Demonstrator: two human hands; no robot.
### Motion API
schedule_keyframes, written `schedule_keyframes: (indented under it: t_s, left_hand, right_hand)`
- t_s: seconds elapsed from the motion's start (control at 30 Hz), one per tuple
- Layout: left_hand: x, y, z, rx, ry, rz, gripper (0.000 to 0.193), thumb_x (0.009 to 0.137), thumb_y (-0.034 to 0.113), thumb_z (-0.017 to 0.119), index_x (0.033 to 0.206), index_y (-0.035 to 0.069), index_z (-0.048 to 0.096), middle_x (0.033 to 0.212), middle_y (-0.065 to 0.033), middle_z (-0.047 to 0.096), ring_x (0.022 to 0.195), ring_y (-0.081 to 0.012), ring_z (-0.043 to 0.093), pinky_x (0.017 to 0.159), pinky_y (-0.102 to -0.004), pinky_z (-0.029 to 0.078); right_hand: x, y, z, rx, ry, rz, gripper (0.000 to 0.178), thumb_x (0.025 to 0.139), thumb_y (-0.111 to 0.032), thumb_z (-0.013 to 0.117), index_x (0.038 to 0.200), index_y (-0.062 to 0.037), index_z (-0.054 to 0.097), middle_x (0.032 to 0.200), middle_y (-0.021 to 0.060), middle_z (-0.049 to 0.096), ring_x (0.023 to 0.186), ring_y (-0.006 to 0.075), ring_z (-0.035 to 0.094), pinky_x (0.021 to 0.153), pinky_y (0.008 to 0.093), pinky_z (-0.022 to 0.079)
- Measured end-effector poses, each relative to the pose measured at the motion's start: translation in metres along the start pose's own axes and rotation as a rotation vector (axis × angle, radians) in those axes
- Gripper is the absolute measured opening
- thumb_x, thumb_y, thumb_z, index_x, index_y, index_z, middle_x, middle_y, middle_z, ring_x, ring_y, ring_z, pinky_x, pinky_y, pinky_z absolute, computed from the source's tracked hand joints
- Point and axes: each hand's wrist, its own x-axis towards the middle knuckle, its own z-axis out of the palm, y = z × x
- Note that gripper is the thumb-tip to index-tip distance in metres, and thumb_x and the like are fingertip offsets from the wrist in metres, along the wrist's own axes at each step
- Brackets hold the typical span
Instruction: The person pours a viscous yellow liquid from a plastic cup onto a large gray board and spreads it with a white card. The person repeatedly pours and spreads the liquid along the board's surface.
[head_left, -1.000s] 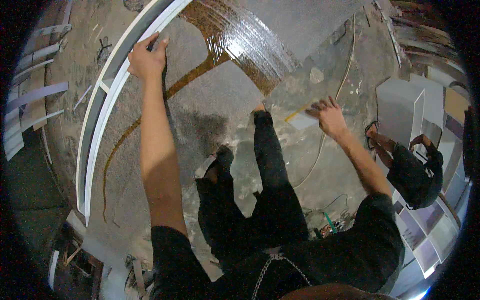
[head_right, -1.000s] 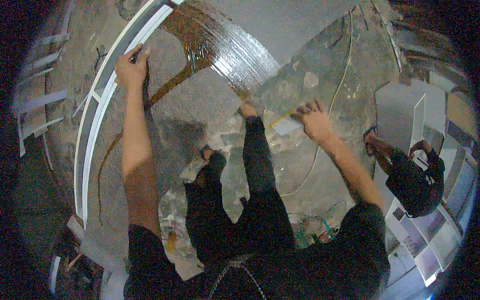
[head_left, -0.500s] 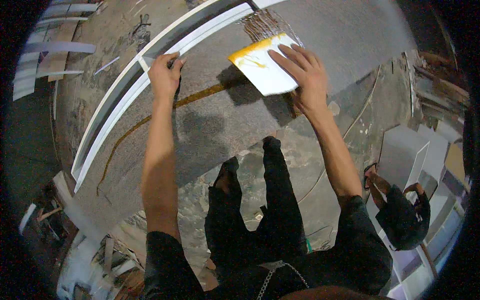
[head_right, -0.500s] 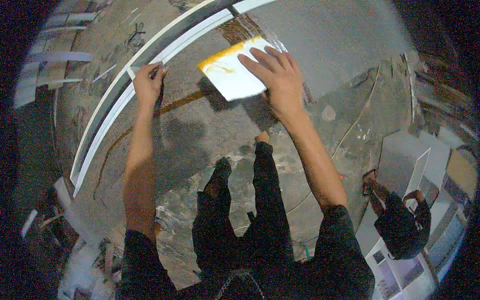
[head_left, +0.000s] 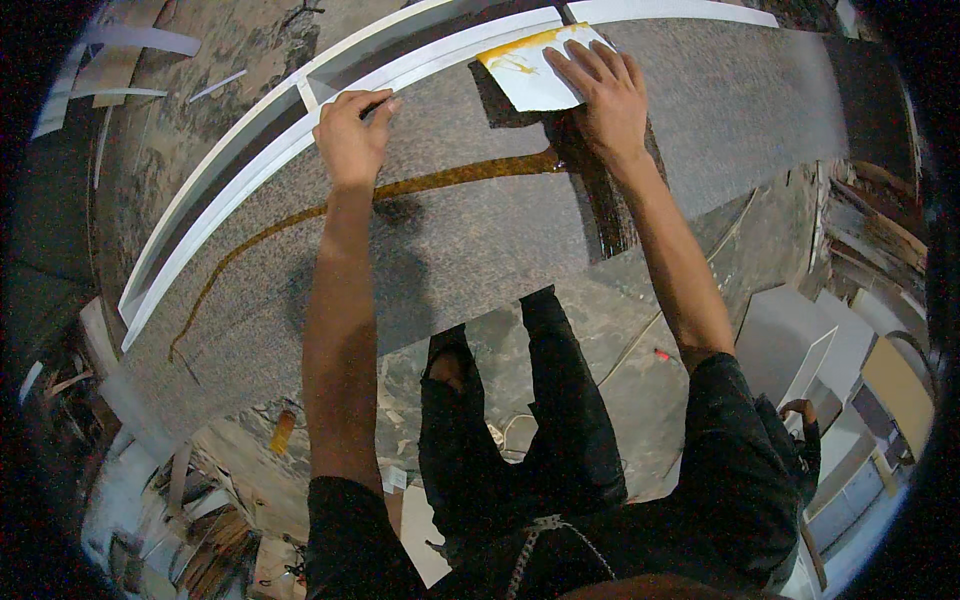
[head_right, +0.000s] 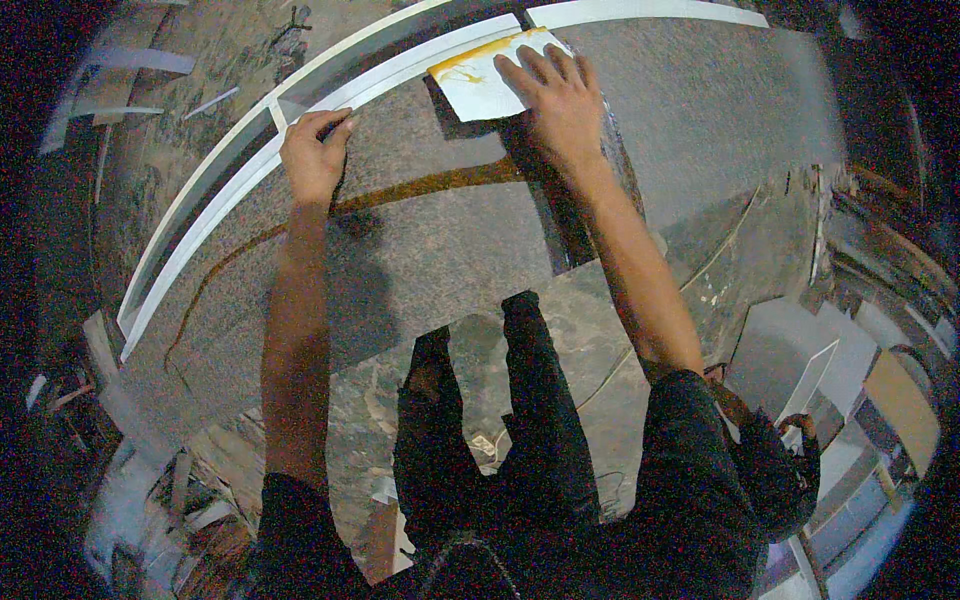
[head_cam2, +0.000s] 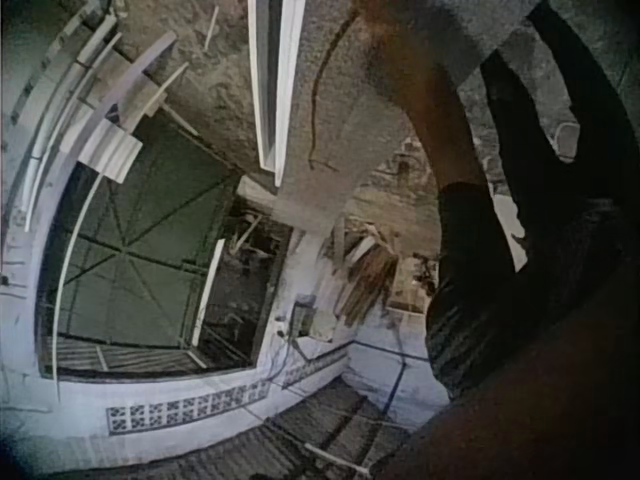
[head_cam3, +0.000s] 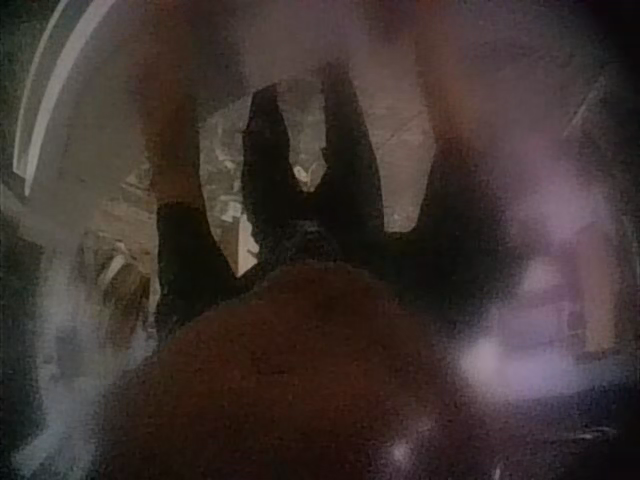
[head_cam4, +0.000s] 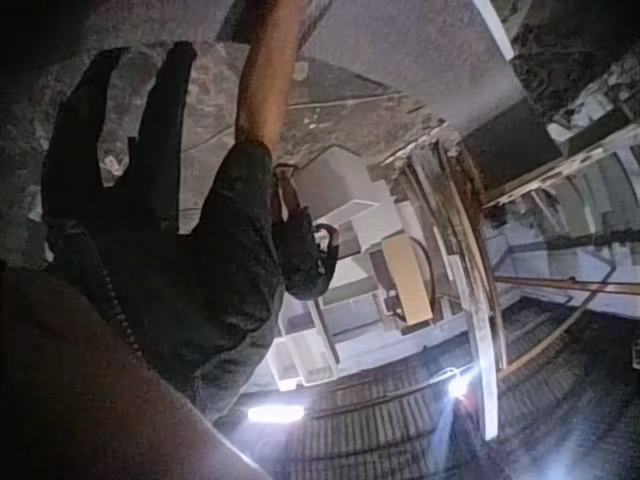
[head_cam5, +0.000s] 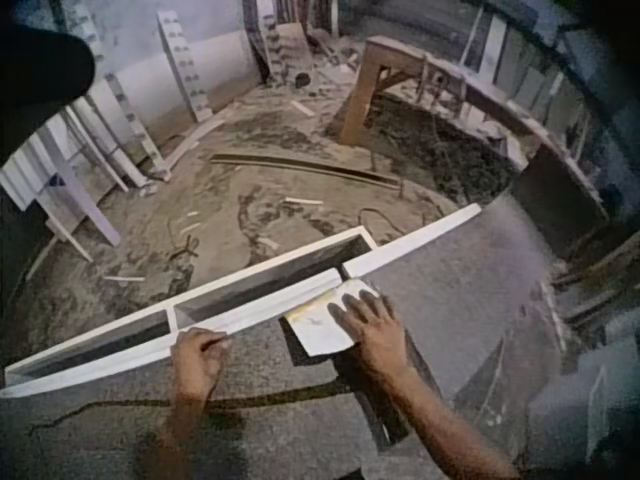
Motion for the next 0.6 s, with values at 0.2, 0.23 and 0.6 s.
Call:
schedule_keyframes:
  t_s: [0.2,0.23,0.6]
  left_hand:
    - [0.001,0.000,0.001,0.020,0.003,-0.019,0.022,0.081,0.027,0.079,0.097,0.014,0.079,0.099,-0.0073,0.073,0.094,-0.0280,0.066,0.087,-0.0372,0.051]
    - [0.002,0.000,0.002,0.020,0.011,-0.014,0.021,0.081,0.027,0.079,0.097,0.013,0.079,0.098,-0.0073,0.074,0.093,-0.0278,0.067,0.087,-0.0372,0.051]
    - [0.002,0.000,0.001,-0.040,0.015,-0.019,0.023,0.080,0.026,0.080,0.097,0.011,0.079,0.096,-0.0113,0.074,0.092,-0.0289,0.070,0.085,-0.0362,0.053]
  right_hand:
    - [-0.008,-0.001,0.009,-0.095,-0.028,-0.007,0.050,0.088,-0.013,0.056,0.134,-0.0311,0.060,0.132,0.0019,0.063,0.126,0.0285,0.055,0.109,0.0542,0.037]
    - [-0.010,-0.001,0.009,-0.088,-0.050,0.004,0.050,0.088,-0.013,0.055,0.134,-0.0313,0.059,0.132,0.0017,0.062,0.126,0.0282,0.055,0.110,0.0541,0.037]
    - [-0.015,-0.011,-0.015,0.021,-0.032,0.023,0.048,0.085,-0.013,0.057,0.130,-0.0289,0.063,0.131,0.0018,0.064,0.126,0.0270,0.056,0.111,0.0545,0.036]
